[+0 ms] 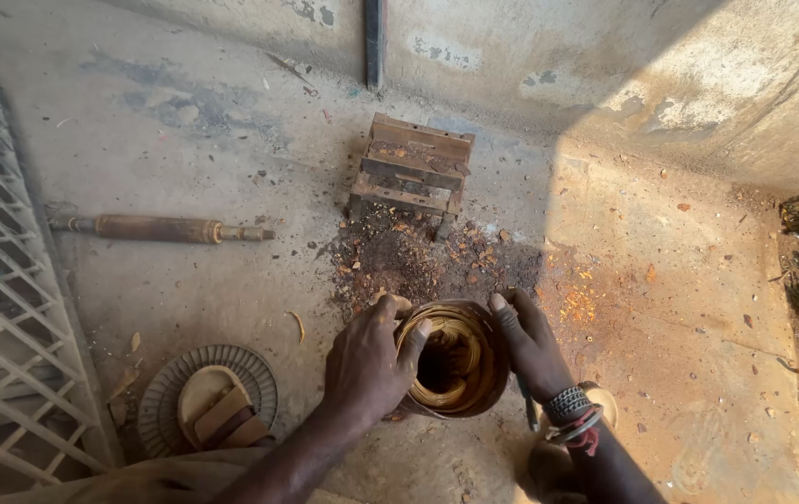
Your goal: The person uses pliers to repeatedly cut a coiled copper wire held in a metal container. The person holds the wire with one hand and cuts it into short segments with the other hand, dropping the pieces into the container.
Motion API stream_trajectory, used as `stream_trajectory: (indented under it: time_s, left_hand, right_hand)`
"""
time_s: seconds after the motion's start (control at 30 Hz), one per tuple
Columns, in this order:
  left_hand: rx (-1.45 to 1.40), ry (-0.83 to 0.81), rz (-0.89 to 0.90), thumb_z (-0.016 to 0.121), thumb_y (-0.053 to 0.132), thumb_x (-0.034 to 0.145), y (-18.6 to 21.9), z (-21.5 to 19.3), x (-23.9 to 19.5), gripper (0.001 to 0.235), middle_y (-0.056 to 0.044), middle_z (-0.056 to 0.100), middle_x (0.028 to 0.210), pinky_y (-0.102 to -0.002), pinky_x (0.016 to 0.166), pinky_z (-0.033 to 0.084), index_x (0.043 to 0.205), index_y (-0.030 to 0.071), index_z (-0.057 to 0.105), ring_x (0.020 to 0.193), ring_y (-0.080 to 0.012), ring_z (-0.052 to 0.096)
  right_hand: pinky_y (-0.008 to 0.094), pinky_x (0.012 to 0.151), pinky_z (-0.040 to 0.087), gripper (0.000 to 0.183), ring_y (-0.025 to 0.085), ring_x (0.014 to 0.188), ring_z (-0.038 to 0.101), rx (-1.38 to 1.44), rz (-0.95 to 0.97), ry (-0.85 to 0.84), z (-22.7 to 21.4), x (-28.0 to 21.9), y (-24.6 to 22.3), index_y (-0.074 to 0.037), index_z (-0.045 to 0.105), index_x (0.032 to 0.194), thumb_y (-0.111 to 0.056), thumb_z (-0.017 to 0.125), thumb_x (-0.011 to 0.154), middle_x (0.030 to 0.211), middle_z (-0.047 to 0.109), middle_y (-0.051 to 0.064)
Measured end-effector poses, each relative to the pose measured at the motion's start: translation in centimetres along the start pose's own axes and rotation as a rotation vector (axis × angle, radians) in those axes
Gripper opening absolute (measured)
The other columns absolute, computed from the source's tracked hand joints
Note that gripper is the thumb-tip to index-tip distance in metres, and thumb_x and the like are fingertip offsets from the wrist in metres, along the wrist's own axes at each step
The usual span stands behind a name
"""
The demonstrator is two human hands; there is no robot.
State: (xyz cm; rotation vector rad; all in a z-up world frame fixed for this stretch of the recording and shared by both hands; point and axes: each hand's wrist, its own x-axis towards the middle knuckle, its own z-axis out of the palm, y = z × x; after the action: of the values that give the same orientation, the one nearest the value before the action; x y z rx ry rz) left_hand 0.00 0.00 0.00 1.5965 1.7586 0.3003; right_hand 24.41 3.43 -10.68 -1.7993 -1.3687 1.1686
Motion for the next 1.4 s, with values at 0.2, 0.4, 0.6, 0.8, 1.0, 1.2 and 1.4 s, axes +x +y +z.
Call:
stream_trajectory:
  time_s: [0.2, 0.4, 0.6, 0.8, 1.0, 1.2, 1.4]
  left_hand:
    - [-0.102, 0.238, 0.346, 0.064, 0.047, 0.098, -4.2, 2.8, 6.3, 0.066, -0.026, 0.056, 0.142, -0.052, 0.109, 0.043, 0.139, -0.003, 0.051, 0.131, -0.0366, 0.054]
    - [-0.258, 0.079, 0.338, 0.062, 0.038, 0.1, -5.4, 3.7, 8.4, 0.045, -0.019, 0.07, 0.124, -0.044, 0.098, 0.057, 0.125, 0.002, 0.067, 0.112, -0.0278, 0.071]
    - [-0.192, 0.133, 0.252, 0.065, 0.017, 0.095, -5.6, 2.4, 7.9, 0.029, -0.009, 0.078, 0.1, -0.041, 0.068, 0.066, 0.122, 0.012, 0.073, 0.069, -0.0188, 0.073]
    - [-0.029, 0.345, 0.33, 0.071, 0.004, 0.086, -4.7, 4.9, 7.4, 0.038, -0.011, 0.08, 0.093, -0.06, 0.097, 0.044, 0.124, 0.002, 0.069, 0.072, -0.0169, 0.076]
    - [-0.05, 0.281, 0.088, 0.068, 0.019, 0.097, -5.3, 4.4, 6.7, 0.032, -0.012, 0.079, 0.091, -0.047, 0.093, 0.056, 0.127, 0.009, 0.068, 0.079, -0.0228, 0.075]
    - [0.168, 0.148, 0.31, 0.08, 0.015, 0.083, -4.7, 3.1, 7.2, 0.048, -0.016, 0.071, 0.117, -0.044, 0.087, 0.06, 0.127, 0.001, 0.064, 0.102, -0.029, 0.069]
    - [0.562, 0.205, 0.53, 0.077, 0.001, 0.076, -3.2, 4.4, 8.1, 0.067, -0.018, 0.066, 0.124, -0.042, 0.071, 0.064, 0.139, 0.006, 0.055, 0.096, -0.0268, 0.068]
  right_hand:
    - [0.03, 0.053, 0.042, 0.05, 0.014, 0.056, 0.061, -0.005, -0.044, -0.153, -2.6, -2.3, -4.1, -0.011, 0.058, 0.114, -0.049, 0.069, 0.083, 0.072, 0.076, 0.008]
    - [0.033, 0.054, 0.036, 0.052, 0.018, 0.054, 0.045, -0.369, -0.039, -0.265, -1.9, -3.5, -5.1, -0.016, 0.057, 0.123, -0.046, 0.075, 0.085, 0.061, 0.057, 0.01]
    - [0.032, 0.058, 0.053, 0.053, 0.012, 0.06, 0.063, -0.136, -0.226, -0.266, -1.5, -4.2, -5.7, -0.013, 0.053, 0.124, -0.05, 0.065, 0.089, 0.069, 0.069, 0.004]
    - [0.035, 0.059, 0.053, 0.047, 0.017, 0.06, 0.065, -0.138, -0.26, -0.23, -0.7, -3.5, -5.3, -0.012, 0.055, 0.124, -0.049, 0.06, 0.093, 0.071, 0.072, 0.009]
    - [0.031, 0.062, 0.055, 0.044, 0.014, 0.065, 0.068, -0.027, -0.326, -0.078, 2.3, -3.4, -5.0, -0.012, 0.06, 0.12, -0.049, 0.054, 0.098, 0.077, 0.072, 0.006]
    - [0.034, 0.061, 0.054, 0.049, 0.015, 0.061, 0.066, -0.142, -0.32, -0.131, 1.1, -4.0, -4.7, -0.013, 0.061, 0.125, -0.051, 0.053, 0.095, 0.071, 0.069, 0.006]
    - [0.035, 0.06, 0.051, 0.047, 0.016, 0.06, 0.059, -0.143, -0.414, -0.094, -0.5, -3.7, -5.4, -0.011, 0.063, 0.123, -0.049, 0.057, 0.096, 0.071, 0.066, 0.006]
